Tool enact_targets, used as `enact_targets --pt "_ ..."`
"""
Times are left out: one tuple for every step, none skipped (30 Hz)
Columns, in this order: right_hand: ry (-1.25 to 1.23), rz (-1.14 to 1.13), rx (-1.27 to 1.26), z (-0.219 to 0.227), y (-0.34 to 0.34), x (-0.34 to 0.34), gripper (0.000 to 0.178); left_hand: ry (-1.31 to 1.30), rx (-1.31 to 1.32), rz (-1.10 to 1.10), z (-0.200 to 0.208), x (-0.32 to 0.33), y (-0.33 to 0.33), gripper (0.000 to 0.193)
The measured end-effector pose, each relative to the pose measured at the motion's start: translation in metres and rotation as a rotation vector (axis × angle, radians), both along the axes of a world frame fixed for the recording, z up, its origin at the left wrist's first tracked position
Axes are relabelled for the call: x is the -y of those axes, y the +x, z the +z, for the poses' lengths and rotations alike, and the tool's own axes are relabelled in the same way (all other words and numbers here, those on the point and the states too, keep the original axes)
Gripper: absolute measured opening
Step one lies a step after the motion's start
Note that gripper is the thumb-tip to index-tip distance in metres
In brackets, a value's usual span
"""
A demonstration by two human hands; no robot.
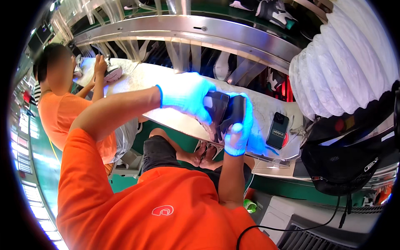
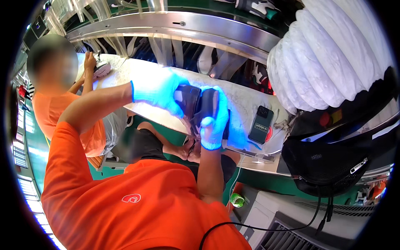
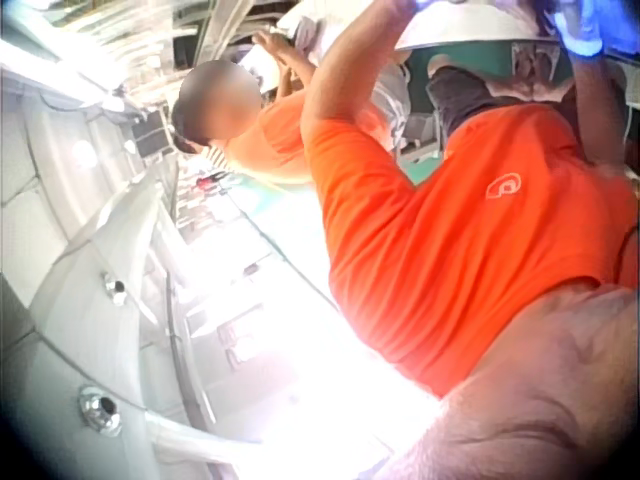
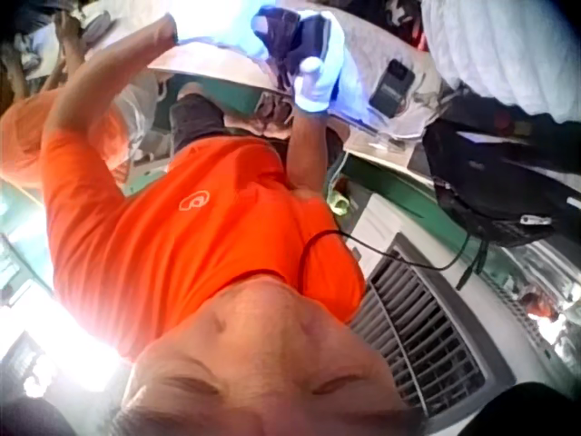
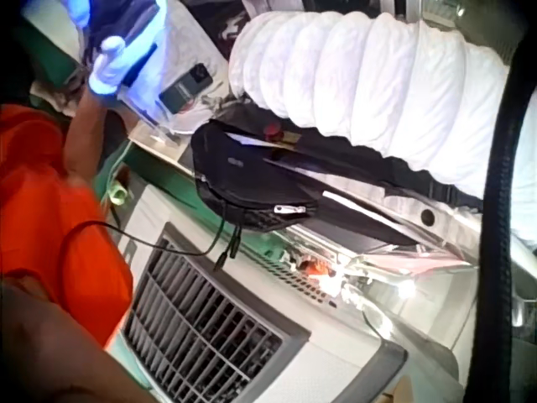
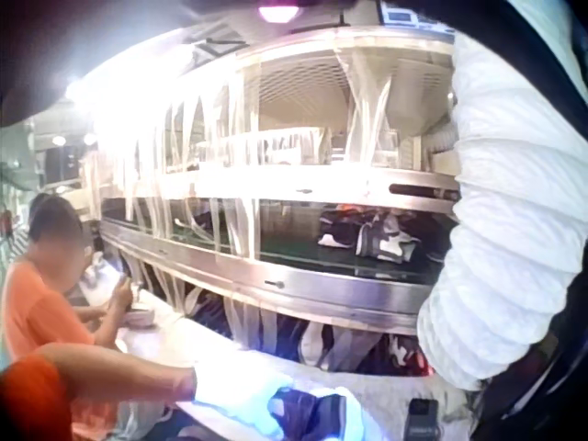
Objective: The person uses a small brush to scrub the upper and sole of a sneaker. They rotate the shoe to access different areas, including the toe box, sides, and heel, while working at a factory assembly station.
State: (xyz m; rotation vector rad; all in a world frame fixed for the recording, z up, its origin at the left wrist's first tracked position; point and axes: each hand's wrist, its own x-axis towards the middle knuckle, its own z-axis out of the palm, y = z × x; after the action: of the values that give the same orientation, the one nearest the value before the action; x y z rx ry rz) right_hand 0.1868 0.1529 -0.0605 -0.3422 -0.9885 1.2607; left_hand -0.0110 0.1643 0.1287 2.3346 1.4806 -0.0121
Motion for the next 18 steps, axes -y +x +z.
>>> enact_targets --pt "0.047 -0.007 0.092 0.0 0.005 -0.003 0.136 0.035 0.03 -0.056 -0.003 0.0 0.0 0.079" --pt "0.033 -0.003 0.135 0.003 0.011 0.001 0.141 0.014 -0.013 -0.052 -0.002 0.004 0.004 0.082" --pt "0.026 -0.003 0.181 0.007 0.019 0.004 0.147 0.0 -0.038 -0.038 0.002 0.008 0.008 0.082" --pt "0.018 0.0 0.227 0.011 0.026 0.008 0.153 -0.027 -0.063 -0.018 0.002 0.013 0.01 0.081" --pt "0.01 -0.004 0.219 0.015 0.03 0.017 0.154 -0.03 0.01 -0.03 -0.005 0.011 0.006 0.08" --pt "0.0 -0.004 0.208 0.017 0.032 0.026 0.156 -0.029 0.001 -0.031 -0.004 0.013 0.006 0.079" --pt "-0.006 -0.004 0.196 0.02 0.033 0.032 0.157 -0.025 -0.008 -0.03 0.001 0.016 0.008 0.079" --pt "-0.013 -0.003 0.185 0.022 0.033 0.035 0.159 -0.021 -0.017 -0.029 0.003 0.017 0.009 0.079" --pt "0.011 0.014 0.184 0.02 0.033 0.033 0.16 -0.008 -0.053 -0.05 0.0 0.018 0.01 0.077" --pt "0.036 0.031 0.183 0.018 0.033 0.031 0.162 0.005 -0.033 -0.074 -0.001 0.018 0.011 0.076" --pt "0.092 0.066 0.194 0.015 0.034 0.027 0.164 0.019 -0.012 -0.099 -0.001 0.019 0.012 0.075" --pt "0.147 0.101 0.204 0.013 0.034 0.025 0.167 0.031 0.008 -0.123 -0.001 0.02 0.013 0.075" --pt "0.095 0.069 0.179 0.014 0.03 0.029 0.171 0.033 0.022 -0.134 -0.002 0.02 0.013 0.074" --pt "0.045 0.036 0.155 0.016 0.027 0.033 0.175 0.035 0.036 -0.146 -0.002 0.02 0.012 0.073" --pt "0.04 0.017 0.163 0.014 0.026 0.034 0.173 0.033 0.044 -0.155 -0.002 0.022 0.012 0.072" --pt "0.034 -0.001 0.172 0.011 0.024 0.035 0.171 0.039 -0.009 -0.168 -0.003 0.026 0.012 0.077" --pt "0.1 -0.011 0.201 0.006 0.025 0.035 0.168 0.045 -0.062 -0.181 -0.004 0.029 0.013 0.082" --pt "0.167 -0.019 0.224 0.002 0.025 0.035 0.165 0.051 -0.119 -0.192 -0.003 0.032 0.013 0.087"
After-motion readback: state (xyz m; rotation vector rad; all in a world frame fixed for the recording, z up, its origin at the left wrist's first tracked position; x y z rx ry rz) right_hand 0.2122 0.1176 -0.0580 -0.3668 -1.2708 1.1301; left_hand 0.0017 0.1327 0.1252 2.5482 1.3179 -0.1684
